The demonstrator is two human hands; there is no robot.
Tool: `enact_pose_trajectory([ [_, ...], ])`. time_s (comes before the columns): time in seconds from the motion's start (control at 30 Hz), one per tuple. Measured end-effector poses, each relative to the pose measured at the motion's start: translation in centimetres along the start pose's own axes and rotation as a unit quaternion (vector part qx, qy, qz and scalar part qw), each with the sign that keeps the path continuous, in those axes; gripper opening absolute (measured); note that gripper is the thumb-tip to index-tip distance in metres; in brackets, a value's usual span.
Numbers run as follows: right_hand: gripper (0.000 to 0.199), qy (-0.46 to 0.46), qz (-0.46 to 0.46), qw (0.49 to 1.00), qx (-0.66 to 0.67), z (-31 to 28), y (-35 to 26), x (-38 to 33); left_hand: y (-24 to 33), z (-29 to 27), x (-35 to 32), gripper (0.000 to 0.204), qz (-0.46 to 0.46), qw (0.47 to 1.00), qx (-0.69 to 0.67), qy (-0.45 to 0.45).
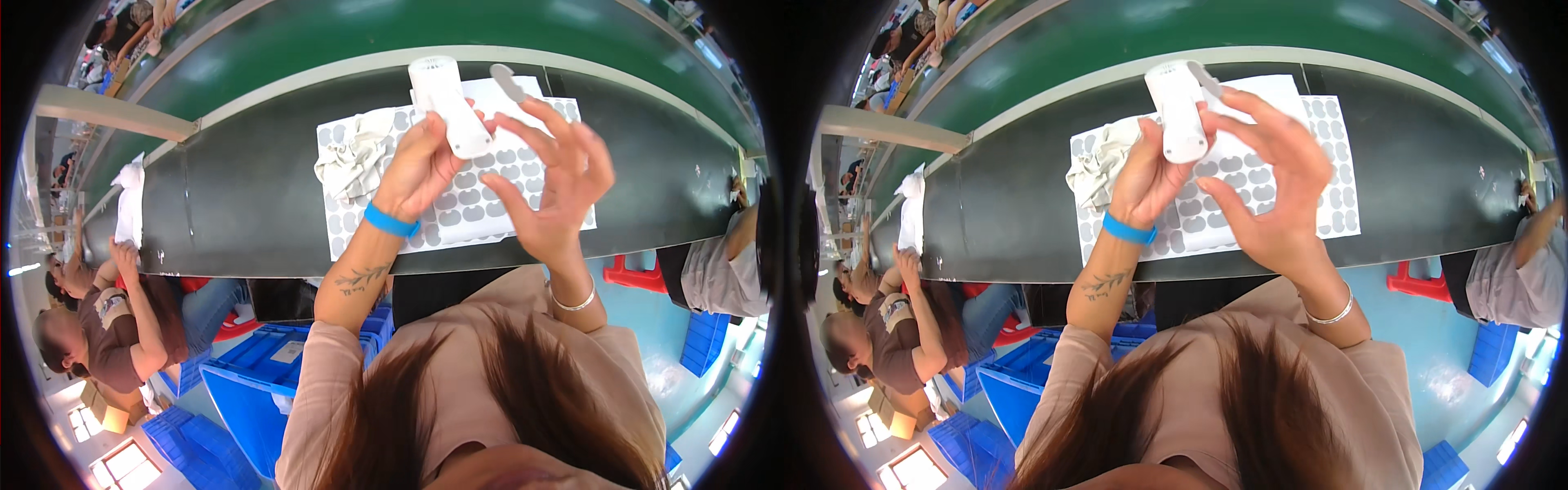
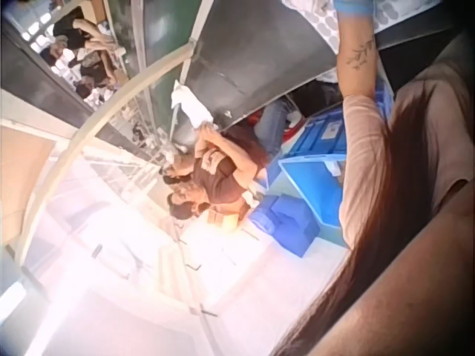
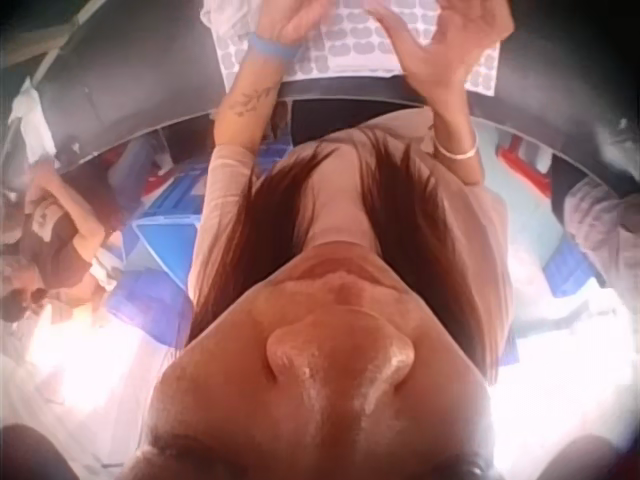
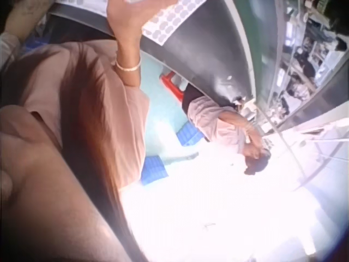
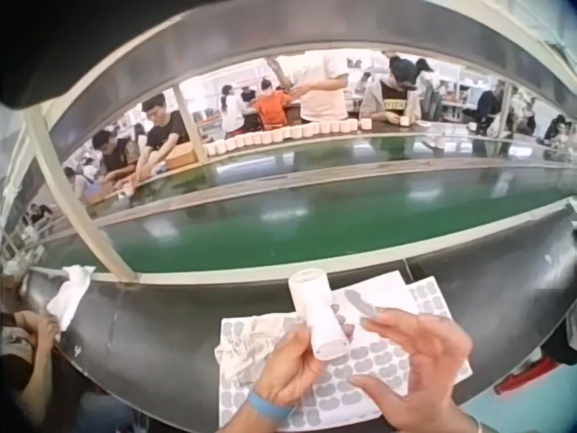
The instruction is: The person peels an adhesive pad from a sheet by hand, attaches it to the base of a handheld fan, places the fan onto the conveyor belt, and peels more adhesive pads from the sheet.
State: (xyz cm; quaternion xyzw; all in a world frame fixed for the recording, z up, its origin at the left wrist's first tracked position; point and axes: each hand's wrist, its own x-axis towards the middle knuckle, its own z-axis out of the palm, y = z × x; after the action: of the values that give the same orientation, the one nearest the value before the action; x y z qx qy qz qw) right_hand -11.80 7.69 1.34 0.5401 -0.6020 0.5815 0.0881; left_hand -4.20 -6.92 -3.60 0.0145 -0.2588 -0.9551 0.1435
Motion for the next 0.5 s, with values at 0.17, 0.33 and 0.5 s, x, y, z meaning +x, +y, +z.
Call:
enact_pose_trajectory([
  [0.17,0.092,-0.024,-0.095,0.995,0.016,-0.8,-0.1,-0.6,-1.2,3.6,-2.9,0.063,-0.073,0.997,-0.023,-0.012],
  [0.33,0.093,-0.026,-0.08,0.996,0.036,-1.2,-0.4,-1.5,-2.0,4.6,-4.8,0.056,-0.127,0.99,-0.029,0.05],
  [0.5,0.088,-0.049,-0.045,0.996,0.052,-1.9,-0.5,-2.0,-1.6,3.9,-7.0,0.039,-0.046,0.928,0.359,0.093],
])
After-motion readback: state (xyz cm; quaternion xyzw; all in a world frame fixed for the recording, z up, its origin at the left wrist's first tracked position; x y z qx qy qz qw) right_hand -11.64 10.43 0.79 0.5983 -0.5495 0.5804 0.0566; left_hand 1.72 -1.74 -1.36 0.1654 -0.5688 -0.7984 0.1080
